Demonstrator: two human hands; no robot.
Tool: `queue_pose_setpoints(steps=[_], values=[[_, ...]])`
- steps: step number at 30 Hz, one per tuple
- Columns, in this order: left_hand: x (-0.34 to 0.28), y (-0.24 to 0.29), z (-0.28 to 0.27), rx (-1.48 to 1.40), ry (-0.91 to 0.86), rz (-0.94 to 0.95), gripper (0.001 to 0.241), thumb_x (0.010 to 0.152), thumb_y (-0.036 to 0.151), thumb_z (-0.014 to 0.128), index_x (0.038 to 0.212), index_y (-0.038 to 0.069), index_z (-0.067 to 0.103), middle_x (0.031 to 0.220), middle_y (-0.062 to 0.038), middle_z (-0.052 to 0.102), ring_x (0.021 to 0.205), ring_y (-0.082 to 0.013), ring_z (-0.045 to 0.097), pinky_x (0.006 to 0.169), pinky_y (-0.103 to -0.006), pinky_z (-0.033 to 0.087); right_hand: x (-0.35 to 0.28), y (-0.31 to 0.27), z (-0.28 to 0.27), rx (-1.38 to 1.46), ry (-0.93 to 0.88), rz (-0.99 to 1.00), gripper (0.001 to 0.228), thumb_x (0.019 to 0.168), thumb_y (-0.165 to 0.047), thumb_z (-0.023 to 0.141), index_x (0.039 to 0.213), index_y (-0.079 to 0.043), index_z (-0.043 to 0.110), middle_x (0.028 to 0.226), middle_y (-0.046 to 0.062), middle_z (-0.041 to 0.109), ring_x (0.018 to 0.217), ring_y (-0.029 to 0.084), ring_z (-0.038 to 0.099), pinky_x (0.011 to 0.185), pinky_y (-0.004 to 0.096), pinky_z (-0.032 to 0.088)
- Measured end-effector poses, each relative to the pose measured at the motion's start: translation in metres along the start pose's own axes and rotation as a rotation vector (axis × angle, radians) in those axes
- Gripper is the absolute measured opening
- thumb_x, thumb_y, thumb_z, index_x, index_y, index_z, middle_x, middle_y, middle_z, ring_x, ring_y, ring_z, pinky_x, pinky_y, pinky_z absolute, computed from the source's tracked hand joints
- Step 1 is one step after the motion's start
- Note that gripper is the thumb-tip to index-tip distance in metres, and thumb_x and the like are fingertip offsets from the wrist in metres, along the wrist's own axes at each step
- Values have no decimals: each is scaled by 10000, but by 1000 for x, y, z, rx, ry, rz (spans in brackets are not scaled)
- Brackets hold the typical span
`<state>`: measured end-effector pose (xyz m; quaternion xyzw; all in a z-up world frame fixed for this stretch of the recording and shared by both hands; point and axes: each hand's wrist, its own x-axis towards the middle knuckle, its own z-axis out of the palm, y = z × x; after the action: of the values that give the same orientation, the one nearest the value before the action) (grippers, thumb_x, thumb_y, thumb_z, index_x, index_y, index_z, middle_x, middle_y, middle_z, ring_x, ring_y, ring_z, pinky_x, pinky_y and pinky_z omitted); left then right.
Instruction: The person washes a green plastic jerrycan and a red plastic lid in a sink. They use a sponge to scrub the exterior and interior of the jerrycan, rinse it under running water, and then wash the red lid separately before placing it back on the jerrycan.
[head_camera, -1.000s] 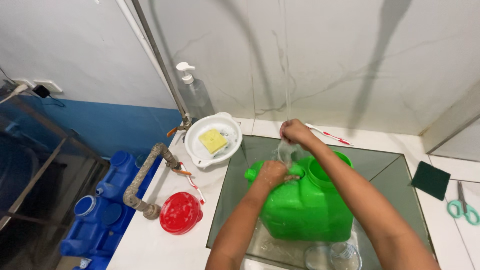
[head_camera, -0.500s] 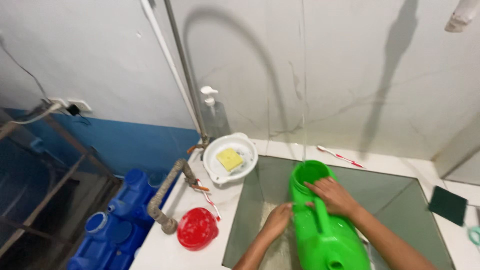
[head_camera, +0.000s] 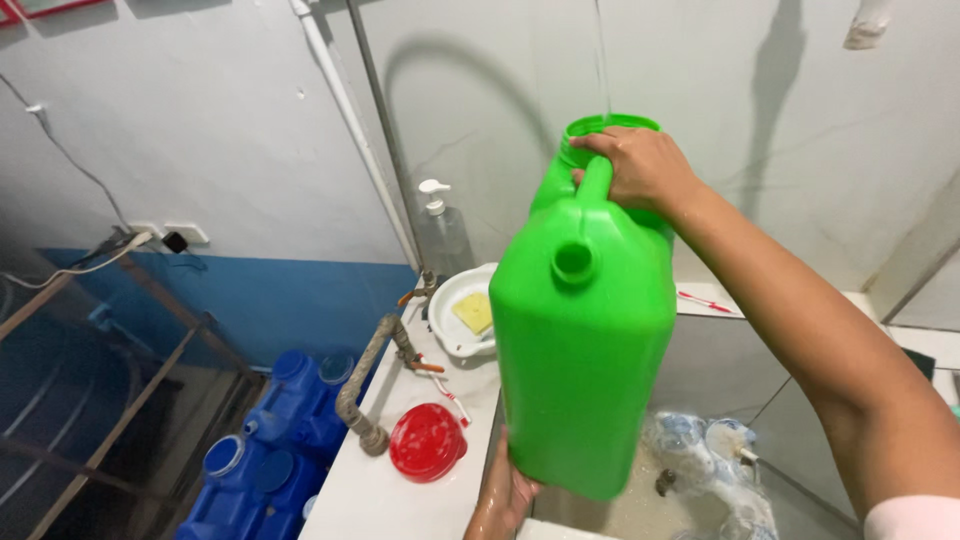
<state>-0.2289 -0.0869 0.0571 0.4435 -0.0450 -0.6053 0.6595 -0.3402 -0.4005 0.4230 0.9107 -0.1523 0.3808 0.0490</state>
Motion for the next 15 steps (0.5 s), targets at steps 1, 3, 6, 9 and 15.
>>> queue_pose_setpoints(steps=[1,3,6,9,15], values=[[-14,1,6,-23,3,-24,669,992,558,325,1505,140,428,1388,-113,656,1233,-222,681,1008,-455,601,0,0,10,-47,-74,97,481,827,-415,724,1223,-145,763,1021,162,750,898,398,696,767,504,559],[-48,24,-16,-125,13,39,692,960,561,347,1471,106,447,1357,-160,648,1195,-270,677,986,-475,591,-5,1,32,-141,-230,295,460,752,-341,718,1180,-191,797,1000,183,754,917,404,704,788,511,567],[-102,80,-71,-279,20,127,729,912,570,381,1422,57,480,1311,-235,642,1139,-344,679,954,-510,579,-17,2,49,-92,-200,452,578,702,-479,811,1140,-105,766,958,239,739,911,419,696,785,511,564],[-124,115,-92,243,385,383,724,995,558,350,1486,54,522,1341,-261,687,1177,-350,706,985,-490,575,-17,10,42,-1,-112,576,436,877,-467,717,1082,-91,801,981,262,734,922,443,694,848,525,557],[-68,72,-70,0,268,473,695,1061,516,431,1460,-47,521,1355,-263,607,1217,-340,610,1038,-472,486,-13,7,40,-149,-202,524,433,753,-400,749,1064,-99,778,948,251,733,877,467,700,763,557,564]])
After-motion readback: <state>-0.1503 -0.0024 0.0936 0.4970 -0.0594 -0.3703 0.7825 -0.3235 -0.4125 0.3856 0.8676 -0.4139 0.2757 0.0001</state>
